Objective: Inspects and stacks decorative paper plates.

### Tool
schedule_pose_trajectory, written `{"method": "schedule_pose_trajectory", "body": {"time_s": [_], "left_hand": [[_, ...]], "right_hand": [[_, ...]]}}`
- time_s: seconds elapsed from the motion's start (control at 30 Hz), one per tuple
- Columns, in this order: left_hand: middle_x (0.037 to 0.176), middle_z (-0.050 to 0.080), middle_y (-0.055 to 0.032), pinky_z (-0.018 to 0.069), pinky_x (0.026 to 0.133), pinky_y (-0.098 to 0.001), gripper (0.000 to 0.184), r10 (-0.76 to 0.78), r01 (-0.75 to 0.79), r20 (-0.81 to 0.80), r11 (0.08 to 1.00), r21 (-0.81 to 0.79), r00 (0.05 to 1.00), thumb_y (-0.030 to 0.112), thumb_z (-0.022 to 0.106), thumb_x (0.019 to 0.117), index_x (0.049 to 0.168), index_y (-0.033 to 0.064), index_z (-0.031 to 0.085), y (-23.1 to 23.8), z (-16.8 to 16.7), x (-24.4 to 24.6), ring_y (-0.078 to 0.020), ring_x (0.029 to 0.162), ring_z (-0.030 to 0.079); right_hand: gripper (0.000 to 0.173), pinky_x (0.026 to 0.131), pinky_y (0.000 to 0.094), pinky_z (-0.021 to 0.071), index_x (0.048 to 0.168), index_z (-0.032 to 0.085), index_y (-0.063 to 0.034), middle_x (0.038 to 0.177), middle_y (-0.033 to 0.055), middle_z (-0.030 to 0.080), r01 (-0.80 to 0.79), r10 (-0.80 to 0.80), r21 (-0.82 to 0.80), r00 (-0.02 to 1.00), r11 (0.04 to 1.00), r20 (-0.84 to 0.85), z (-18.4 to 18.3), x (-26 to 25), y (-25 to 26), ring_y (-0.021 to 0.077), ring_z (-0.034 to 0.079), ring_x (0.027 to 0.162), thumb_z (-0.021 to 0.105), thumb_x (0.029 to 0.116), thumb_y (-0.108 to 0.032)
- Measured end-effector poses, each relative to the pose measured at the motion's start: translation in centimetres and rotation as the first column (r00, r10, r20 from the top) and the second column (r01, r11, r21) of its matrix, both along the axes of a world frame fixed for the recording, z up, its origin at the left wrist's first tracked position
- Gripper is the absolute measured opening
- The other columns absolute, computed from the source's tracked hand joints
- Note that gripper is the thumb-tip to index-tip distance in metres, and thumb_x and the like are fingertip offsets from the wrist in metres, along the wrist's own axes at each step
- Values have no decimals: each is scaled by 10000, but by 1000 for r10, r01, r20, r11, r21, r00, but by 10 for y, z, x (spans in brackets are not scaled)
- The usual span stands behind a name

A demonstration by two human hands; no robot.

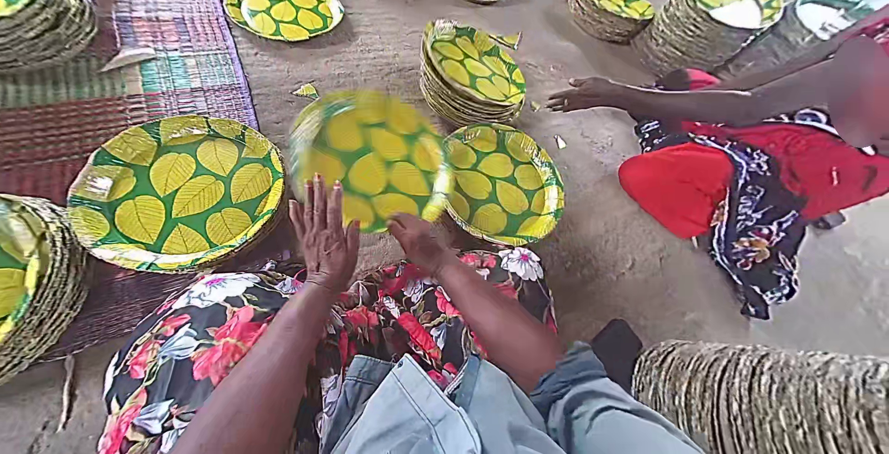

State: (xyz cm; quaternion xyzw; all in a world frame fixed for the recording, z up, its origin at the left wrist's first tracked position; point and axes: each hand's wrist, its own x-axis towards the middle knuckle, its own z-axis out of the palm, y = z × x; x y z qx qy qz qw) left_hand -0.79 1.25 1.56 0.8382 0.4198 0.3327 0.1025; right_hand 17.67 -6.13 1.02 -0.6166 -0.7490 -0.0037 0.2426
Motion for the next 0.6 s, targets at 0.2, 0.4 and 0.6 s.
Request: {"method": "schedule_pose_trajectory", "body": {"time_s": [0.2,0.4,0.6], "left_hand": [[1720,61,-224,-7,1211,-723,709,-447,-155,-612,712,-685,653,469,387,1099,1652,78,177,-5,-20,-2,-414,1596,31],[1716,165,-180,98,1224,-682,641,-438,-149,-578,695,-703,688,426,431,1090,1624,100,296,-5,-14,-2,-370,1592,133],[1694,270,-135,156,1224,-656,583,-459,-149,-552,660,-737,696,463,413,1085,1550,113,449,-3,-10,0,-337,1578,214]], "right_hand": [[522,1233,626,239,1431,590,-28,1533,195,527,155,-140,-474,988,867,67,9,14,12,344,417,1496,485,1089,-407],[366,1032,693,426,1298,604,114,1427,335,527,603,-593,-697,743,389,311,48,59,6,499,501,1353,606,1001,-101],[425,1072,650,400,1373,608,10,1406,283,578,636,-657,-620,714,460,244,35,74,3,443,536,1342,490,1088,-283]]}}
